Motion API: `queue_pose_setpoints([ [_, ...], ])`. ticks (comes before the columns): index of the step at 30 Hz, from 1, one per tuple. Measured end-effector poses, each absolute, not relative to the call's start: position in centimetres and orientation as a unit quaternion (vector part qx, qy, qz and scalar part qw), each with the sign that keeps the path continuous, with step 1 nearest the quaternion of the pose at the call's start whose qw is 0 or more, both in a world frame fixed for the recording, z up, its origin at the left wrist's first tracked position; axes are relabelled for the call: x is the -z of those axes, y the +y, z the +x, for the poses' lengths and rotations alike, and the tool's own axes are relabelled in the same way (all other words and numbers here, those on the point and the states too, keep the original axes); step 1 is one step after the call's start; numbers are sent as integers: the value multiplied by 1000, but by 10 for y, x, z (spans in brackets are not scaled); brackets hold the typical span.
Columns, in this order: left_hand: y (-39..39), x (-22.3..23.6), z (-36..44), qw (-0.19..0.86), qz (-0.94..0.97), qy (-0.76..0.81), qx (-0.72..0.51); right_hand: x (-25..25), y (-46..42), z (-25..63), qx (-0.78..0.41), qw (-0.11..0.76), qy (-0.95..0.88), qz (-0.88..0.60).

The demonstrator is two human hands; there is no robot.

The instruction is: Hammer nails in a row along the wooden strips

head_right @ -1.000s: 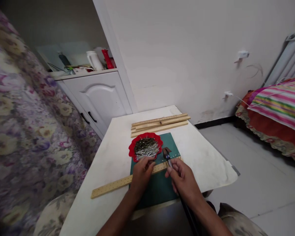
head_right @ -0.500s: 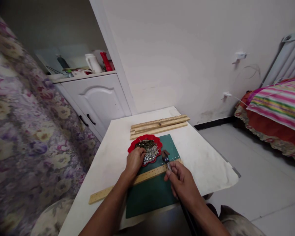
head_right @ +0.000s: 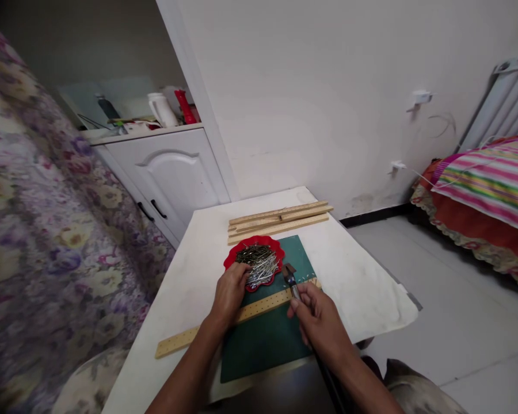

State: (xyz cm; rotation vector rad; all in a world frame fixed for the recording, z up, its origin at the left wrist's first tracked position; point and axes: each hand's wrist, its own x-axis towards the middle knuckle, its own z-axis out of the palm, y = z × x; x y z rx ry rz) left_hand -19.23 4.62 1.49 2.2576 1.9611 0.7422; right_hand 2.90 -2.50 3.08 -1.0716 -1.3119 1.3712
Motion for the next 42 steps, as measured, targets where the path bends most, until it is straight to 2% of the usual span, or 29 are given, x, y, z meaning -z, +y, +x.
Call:
queue_pose_setpoints([
  [4, 24, -19, -192, 72, 708, 614, -342, -31, -24, 25, -567, 470, -517, -436],
  [7, 6, -28, -179, 184, 677, 575, -421, -28, -22, 21, -571, 496, -492, -432],
  [11, -12, -38, -156, 302, 645, 542, -447, -26, -19, 19, -569, 522, -472, -425],
  [21, -22, -42, -135, 331, 668, 507, -433, -27, -18, 25, -584, 538, -450, -409],
  [28, -24, -33, -127, 475, 514, 470, -538, -30, -15, 29, -588, 553, -425, -409],
  [32, -27, -25, -117, 519, 479, 458, -539, -28, -14, 30, -594, 556, -418, -404],
  [42, -20, -16, -117, 511, 449, 453, -577, -28, -18, 26, -589, 543, -439, -408],
])
